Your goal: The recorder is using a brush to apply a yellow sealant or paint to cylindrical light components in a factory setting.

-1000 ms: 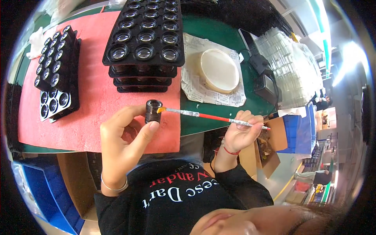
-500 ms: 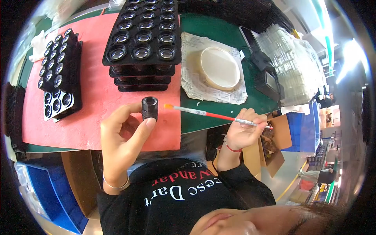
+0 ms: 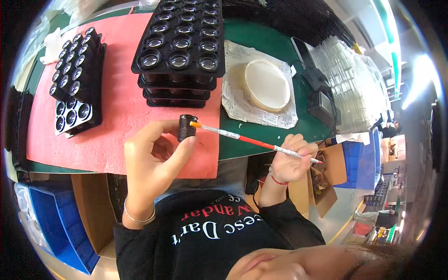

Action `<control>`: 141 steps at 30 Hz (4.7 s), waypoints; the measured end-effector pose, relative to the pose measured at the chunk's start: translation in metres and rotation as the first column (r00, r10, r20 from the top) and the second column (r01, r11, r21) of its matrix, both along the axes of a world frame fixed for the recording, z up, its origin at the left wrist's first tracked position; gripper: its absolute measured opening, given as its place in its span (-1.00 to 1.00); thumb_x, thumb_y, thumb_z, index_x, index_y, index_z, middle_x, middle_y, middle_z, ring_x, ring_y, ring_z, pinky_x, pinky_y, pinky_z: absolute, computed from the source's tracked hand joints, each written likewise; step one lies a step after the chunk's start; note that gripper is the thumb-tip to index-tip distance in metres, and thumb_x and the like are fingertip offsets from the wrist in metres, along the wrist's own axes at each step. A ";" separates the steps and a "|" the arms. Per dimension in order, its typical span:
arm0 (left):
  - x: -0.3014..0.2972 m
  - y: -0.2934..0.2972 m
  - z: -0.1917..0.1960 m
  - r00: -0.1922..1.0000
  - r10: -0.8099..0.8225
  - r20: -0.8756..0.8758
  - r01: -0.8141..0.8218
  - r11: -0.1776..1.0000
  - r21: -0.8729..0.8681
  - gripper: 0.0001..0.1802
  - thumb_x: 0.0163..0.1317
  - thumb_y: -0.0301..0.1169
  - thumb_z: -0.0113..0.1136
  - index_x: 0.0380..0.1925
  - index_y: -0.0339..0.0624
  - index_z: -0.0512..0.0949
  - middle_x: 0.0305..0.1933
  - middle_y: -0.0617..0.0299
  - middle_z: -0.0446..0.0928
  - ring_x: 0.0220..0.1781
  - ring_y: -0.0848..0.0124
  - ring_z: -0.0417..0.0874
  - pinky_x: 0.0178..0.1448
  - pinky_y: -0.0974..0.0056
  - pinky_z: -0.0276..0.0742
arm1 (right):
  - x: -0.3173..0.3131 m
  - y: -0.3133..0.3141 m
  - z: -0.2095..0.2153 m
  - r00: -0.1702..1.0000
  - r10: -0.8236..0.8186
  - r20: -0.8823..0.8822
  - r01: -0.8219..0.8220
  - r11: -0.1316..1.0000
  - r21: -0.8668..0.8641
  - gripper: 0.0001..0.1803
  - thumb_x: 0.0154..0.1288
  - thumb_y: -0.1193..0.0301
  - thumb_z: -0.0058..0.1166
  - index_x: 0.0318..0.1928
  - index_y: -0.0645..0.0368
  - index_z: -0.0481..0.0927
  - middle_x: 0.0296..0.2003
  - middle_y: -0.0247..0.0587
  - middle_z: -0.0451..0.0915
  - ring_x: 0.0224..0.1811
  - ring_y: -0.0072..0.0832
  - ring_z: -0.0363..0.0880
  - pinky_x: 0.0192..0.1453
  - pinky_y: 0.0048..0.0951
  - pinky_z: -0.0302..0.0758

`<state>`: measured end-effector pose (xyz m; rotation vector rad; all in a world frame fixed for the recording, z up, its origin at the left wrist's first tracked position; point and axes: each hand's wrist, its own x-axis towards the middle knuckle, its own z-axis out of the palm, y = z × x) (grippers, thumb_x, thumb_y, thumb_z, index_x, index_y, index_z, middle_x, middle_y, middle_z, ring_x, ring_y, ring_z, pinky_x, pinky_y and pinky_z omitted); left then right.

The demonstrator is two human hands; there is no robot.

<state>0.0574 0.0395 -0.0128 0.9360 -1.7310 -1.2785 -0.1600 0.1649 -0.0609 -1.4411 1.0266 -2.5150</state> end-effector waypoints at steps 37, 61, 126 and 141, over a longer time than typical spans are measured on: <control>0.111 -0.091 0.019 0.634 0.734 0.244 -0.380 0.571 -0.728 -0.70 -0.09 -0.33 0.27 -0.38 -0.30 0.56 -0.37 0.14 0.50 -0.26 0.27 0.48 -0.13 0.28 0.33 | 0.000 0.000 -0.006 0.997 -0.077 -0.019 0.075 0.994 -0.073 -0.79 0.20 0.29 -0.19 -0.49 0.13 0.26 -0.69 -0.28 0.27 -0.61 -0.55 0.13 -0.52 -0.50 0.04; -0.078 -0.153 0.119 0.854 0.265 0.448 0.268 0.513 -0.815 -0.48 -0.11 -0.04 0.17 -0.29 -0.27 0.50 -0.30 -0.06 0.49 -0.21 0.07 0.50 -0.12 0.15 0.36 | -0.003 0.008 0.003 0.995 0.100 0.024 -0.099 0.994 -0.035 -0.74 0.22 0.29 -0.16 -0.54 0.17 0.30 -0.72 -0.29 0.27 -0.68 -0.54 0.15 -0.57 -0.51 0.06; -0.003 0.007 -0.007 0.997 -0.002 0.072 0.017 0.977 -0.211 -0.70 -0.21 -0.49 0.35 -0.41 -0.31 0.48 -0.52 0.18 0.55 -0.48 0.45 0.58 -0.36 0.43 0.46 | -0.072 0.034 0.069 0.839 -0.516 0.171 0.515 0.856 0.056 -0.70 0.27 0.24 -0.15 -0.52 0.17 0.36 -0.71 -0.31 0.30 -0.67 -0.56 0.22 -0.52 -0.56 0.19; -0.002 0.004 -0.004 0.997 -0.065 0.043 0.067 0.997 -0.031 -0.72 -0.17 -0.45 0.36 -0.44 -0.33 0.51 -0.52 0.14 0.58 -0.48 0.48 0.63 -0.36 0.44 0.54 | -0.017 0.019 0.016 0.996 0.030 0.085 -0.041 0.990 0.133 -0.74 0.22 0.23 -0.08 -0.45 0.09 0.23 -0.69 -0.34 0.27 -0.53 -0.51 0.18 -0.36 -0.46 0.10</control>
